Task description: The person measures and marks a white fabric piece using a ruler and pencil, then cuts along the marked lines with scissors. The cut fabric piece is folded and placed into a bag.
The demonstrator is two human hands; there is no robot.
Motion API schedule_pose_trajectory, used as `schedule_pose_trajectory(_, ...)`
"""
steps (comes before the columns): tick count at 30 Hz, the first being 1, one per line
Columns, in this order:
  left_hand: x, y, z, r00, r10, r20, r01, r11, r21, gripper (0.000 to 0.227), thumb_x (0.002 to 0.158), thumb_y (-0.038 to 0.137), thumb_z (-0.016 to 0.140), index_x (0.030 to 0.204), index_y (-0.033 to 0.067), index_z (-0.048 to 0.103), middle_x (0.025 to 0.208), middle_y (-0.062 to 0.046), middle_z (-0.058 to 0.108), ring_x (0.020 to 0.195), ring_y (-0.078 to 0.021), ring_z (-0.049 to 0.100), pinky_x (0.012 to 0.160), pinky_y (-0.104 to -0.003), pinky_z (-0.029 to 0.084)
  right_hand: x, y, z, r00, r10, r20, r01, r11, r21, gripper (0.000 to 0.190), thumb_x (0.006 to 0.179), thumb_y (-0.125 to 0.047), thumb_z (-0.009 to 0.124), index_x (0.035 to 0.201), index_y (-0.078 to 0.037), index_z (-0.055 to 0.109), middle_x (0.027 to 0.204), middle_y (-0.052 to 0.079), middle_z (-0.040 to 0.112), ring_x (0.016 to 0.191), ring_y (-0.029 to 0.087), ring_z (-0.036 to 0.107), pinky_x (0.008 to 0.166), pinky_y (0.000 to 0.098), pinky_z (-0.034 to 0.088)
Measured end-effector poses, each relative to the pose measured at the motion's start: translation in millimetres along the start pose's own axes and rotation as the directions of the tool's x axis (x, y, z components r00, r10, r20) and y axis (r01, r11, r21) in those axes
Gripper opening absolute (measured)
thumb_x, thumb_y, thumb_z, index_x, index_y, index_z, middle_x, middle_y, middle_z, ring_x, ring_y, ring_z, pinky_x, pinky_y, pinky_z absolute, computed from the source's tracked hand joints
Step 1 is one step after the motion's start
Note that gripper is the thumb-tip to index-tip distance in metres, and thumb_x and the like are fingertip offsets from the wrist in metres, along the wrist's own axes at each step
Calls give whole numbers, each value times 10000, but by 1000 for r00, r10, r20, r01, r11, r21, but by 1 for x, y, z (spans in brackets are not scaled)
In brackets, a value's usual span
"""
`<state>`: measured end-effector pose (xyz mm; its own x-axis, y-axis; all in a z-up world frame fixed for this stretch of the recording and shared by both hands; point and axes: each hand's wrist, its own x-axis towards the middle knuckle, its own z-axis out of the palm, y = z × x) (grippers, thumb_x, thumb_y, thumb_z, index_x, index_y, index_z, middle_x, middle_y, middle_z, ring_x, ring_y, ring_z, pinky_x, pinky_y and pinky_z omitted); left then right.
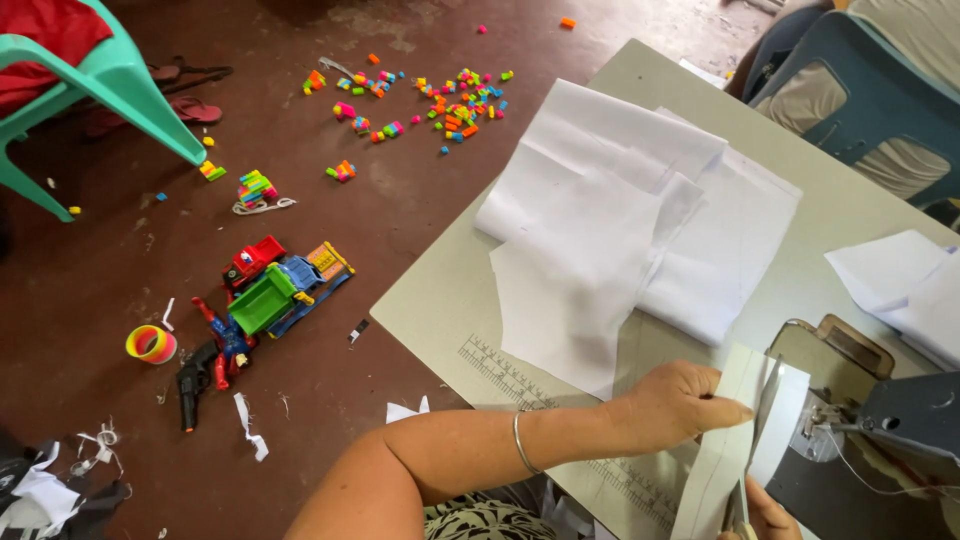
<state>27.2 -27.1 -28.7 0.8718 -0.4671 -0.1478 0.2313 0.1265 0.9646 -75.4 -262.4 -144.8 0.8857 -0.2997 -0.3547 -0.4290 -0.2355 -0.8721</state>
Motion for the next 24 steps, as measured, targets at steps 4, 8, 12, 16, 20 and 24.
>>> schedule_pose_trajectory(4,3,-9,2,999,-38,-6,38,999,-22,379,813,344,627,560,201,383,543,88,413,516,-53,396,509,-241,304,4,19,0,993,-120,-24,122,987,100,857,642,-38,654,1475,87,493,1485,277,545,1412,366,508,1193,471,384)
schedule_pose_trajectory(8,14,-23,1,994,-109,18,104,977,187,270,835,402,621,723,157,610,723,24,591,700,-117,543,609,-316,403,1,49,11,939,-343,14,341,938,64,835,722,-70,731,1519,24,500,1454,186,629,1048,189,643,807,263,483)
schedule_pose_trajectory(12,16,-20,8,999,-36,-36,38,998,54,233,993,279,584,803,156,638,642,48,566,571,-81,493,522,-242,372,-63,-35,48,931,-295,-215,363,804,471,786,650,-162,712,1367,125,566,1324,266,678,1197,337,660,1031,370,484)
schedule_pose_trajectory(16,13,-13,6,993,31,-117,-33,999,-13,465,1021,220,586,637,189,325,542,78,311,503,-64,290,482,-266,248,-68,-42,48,936,-334,-111,340,776,531,756,726,-210,750,1378,127,567,1309,247,707,1170,308,688,982,363,507)
schedule_pose_trajectory(20,14,-16,7,988,61,-142,-54,997,47,503,1020,232,597,633,191,279,552,74,275,522,-70,277,501,-270,253,-66,-37,47,931,-348,-110,348,758,551,778,719,-215,756,1388,132,561,1276,248,707,1152,313,684,985,372,500)
schedule_pose_trajectory(24,14,-19,7,989,88,-122,-87,996,17,501,1026,208,588,623,191,291,558,78,296,523,-67,286,497,-267,251,-65,-35,47,933,-336,-130,353,780,516,789,697,-242,761,1376,115,577,1260,227,706,1167,317,676,1019,402,500)
